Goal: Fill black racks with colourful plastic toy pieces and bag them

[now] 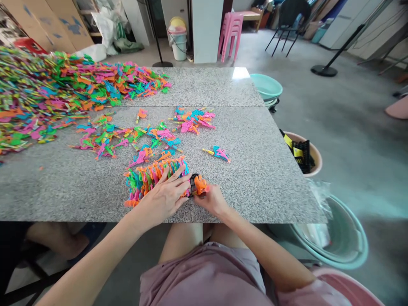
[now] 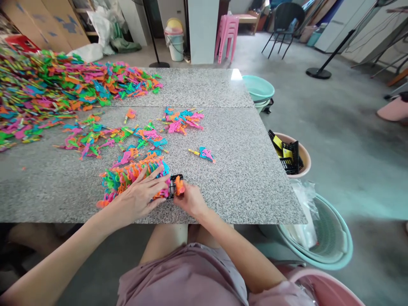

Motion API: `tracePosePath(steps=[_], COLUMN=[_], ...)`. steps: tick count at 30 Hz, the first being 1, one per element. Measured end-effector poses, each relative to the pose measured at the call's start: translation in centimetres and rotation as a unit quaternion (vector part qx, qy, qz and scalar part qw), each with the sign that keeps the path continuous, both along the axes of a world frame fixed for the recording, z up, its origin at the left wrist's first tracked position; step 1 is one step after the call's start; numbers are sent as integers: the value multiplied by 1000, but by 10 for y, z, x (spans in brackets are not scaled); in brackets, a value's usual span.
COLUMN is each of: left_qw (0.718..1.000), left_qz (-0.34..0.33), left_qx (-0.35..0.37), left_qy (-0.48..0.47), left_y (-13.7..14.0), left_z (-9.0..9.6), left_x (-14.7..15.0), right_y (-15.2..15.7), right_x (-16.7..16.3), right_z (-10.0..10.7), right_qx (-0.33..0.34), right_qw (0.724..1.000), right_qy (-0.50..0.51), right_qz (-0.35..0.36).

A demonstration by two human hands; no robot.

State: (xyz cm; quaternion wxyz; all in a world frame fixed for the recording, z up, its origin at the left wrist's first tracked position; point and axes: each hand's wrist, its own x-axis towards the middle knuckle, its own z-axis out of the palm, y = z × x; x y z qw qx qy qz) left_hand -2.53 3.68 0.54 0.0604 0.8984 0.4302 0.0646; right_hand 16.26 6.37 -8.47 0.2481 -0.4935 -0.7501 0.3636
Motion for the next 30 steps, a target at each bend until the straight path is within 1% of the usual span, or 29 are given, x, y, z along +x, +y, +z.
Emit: tracePosePath(steps=[3,6,8,10,11,12,13,14,15,16,17,18,19,20,22,24,26,27,28,30], left_qw=[1000,1000,999,1000,1000,1000,1000,1000,1000,1000,1000,1000,1000,1000,1000,1000,1000,1000,1000,999], left_qz=[3,25,29,14,6,2,2,5,8,10,12,13,12,11,7,4,3,3,2,1], left_qx=[-6,-7,-4,4,8,11,13,13,11,9,7,5,2,-2,-3,2,7,8,7,5], left_qy=[-5,-12,-16,-14,-13,-12,-13,-14,-16,-17,-16,-12,-5,3,17,23,25,26,29,35], left_y=[-1,-1,0,1,2,3,3,3,4,4,4,4,4,4,4,4,4,3,3,3], left_z=[-2,-3,-4,-4,-5,-5,-6,-6,-7,-7,-7,-7,-6,-5,-3,-2,-3,-3,-4,-4], left_x=[0,1,2,2,3,3,3,2,2,1,1,0,-1,-1,-2,-3,-3,-3,-3,-3], right_y=[2,0,-3,-1,4,12,23,36,52,68,83,97,108,116,123,119,109,104,99,93], right_x=[-5,-12,-16,-15,-12,-8,-3,2,8,13,17,21,23,25,31,43,59,66,71,73], right_z=[5,12,15,17,18,19,20,21,23,23,23,22,20,17,9,-2,-14,-19,-23,-26], right_qx=[18,29,37,38,30,18,6,4,17,44,82,122,157,184,220,246,258,258,252,219], right_qw=[997,990,986,985,984,981,977,973,974,977,976,967,955,942,921,913,925,936,949,971], right_qy=[-58,-103,-124,-129,-125,-117,-111,-112,-124,-147,-180,-217,-252,-281,-307,-282,-214,-172,-133,-86], right_qz=[46,92,101,104,120,151,184,200,188,150,96,46,20,26,97,162,178,165,136,39])
